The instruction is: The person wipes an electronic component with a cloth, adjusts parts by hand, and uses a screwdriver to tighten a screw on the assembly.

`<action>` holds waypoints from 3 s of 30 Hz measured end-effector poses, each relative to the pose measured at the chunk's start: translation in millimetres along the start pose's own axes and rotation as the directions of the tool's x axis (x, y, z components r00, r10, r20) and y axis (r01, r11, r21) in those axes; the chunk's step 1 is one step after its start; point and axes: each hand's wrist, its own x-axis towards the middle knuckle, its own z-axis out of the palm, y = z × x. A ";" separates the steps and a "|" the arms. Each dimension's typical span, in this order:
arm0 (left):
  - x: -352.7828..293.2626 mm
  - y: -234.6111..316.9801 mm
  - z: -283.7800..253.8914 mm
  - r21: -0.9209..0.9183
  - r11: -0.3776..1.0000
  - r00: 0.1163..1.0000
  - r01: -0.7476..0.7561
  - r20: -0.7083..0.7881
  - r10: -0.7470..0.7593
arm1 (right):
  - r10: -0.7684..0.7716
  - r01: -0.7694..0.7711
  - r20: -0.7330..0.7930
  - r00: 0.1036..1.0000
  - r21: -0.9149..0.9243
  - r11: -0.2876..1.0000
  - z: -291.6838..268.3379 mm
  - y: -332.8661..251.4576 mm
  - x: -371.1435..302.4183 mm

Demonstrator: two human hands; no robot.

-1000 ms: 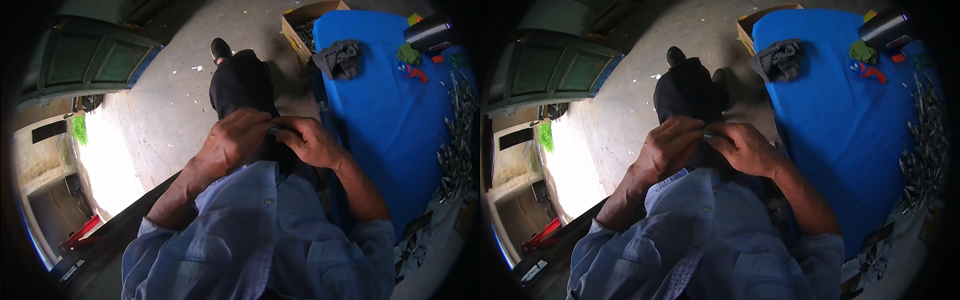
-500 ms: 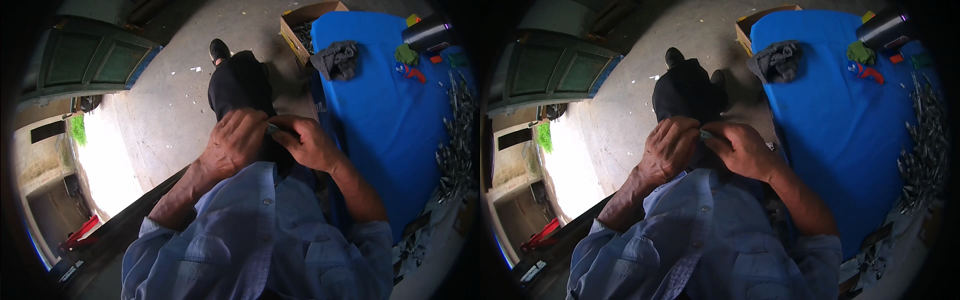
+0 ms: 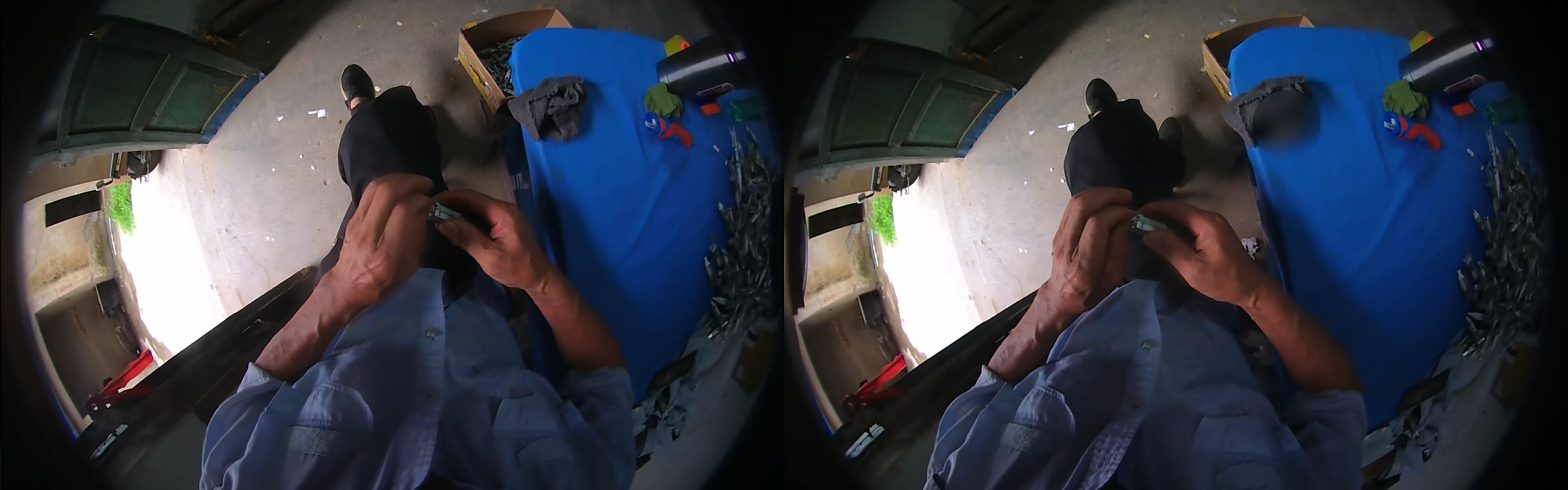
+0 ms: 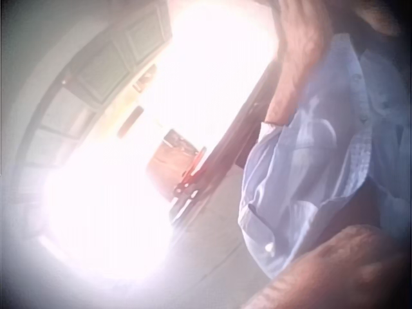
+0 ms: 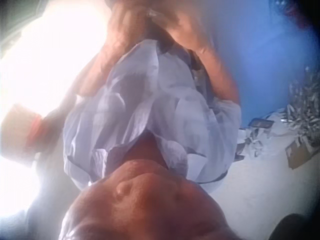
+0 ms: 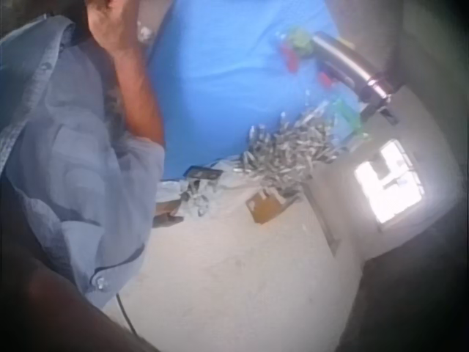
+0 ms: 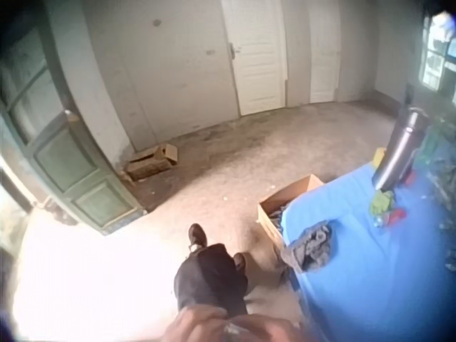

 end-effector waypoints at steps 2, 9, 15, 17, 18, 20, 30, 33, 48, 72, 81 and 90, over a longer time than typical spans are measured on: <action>2.1 3.0 0.8 0.021 1.000 0.999 0.012 -0.032 -0.011 | 0.035 -0.037 0.014 0.999 0.120 0.992 2.5 1.1 -0.7; 15.7 -10.4 -14.7 0.072 0.969 0.942 0.236 -0.260 -0.210 | 0.170 -0.143 -0.057 0.984 0.325 0.935 -3.6 9.2 -5.3; 11.5 -5.8 -14.2 -0.170 0.880 0.890 0.444 -0.027 -0.455 | 0.149 -0.121 -0.053 0.987 0.359 0.926 -1.5 6.4 -5.1; 10.9 -2.1 -11.4 -0.246 0.816 0.848 0.524 0.054 -0.528 | 0.126 -0.094 -0.073 0.989 0.344 0.934 -2.6 5.9 -3.7; 11.0 -1.4 -10.3 -0.291 0.788 0.836 0.542 0.090 -0.542 | 0.129 -0.097 -0.072 0.989 0.335 0.937 -4.1 4.1 -3.8; 12.3 -0.5 -7.6 -0.354 0.735 0.811 0.579 0.156 -0.564 | 0.133 -0.104 -0.070 0.989 0.319 0.942 -7.5 -0.6 -4.1; 19.2 3.9 4.7 -0.478 0.667 0.814 0.571 0.224 -0.537 | 0.062 -0.024 -0.151 0.987 0.237 0.971 -9.2 7.4 -1.5; 24.5 8.8 6.2 -0.491 0.624 0.783 0.608 0.239 -0.574 | 0.061 -0.023 -0.183 0.981 0.199 0.980 -9.9 2.1 -0.4; 25.7 17.0 30.3 -0.515 0.580 0.741 0.631 0.179 -0.647 | -0.027 0.035 -0.313 0.950 0.020 0.999 -9.0 7.8 0.6; 29.9 -8.9 12.2 -0.060 0.997 0.999 0.048 0.005 -0.047 | 0.131 -0.069 -0.209 0.969 0.280 0.958 -13.1 0.5 -0.4; 27.5 -6.1 14.3 0.007 0.999 0.999 0.036 0.030 -0.036 | 0.145 -0.093 -0.179 0.973 0.271 0.958 -12.6 0.7 -0.9; 21.7 1.8 22.4 -0.266 0.909 0.946 0.321 0.056 -0.318 | 0.148 -0.100 -0.174 0.973 0.259 0.961 -13.6 -2.5 -1.5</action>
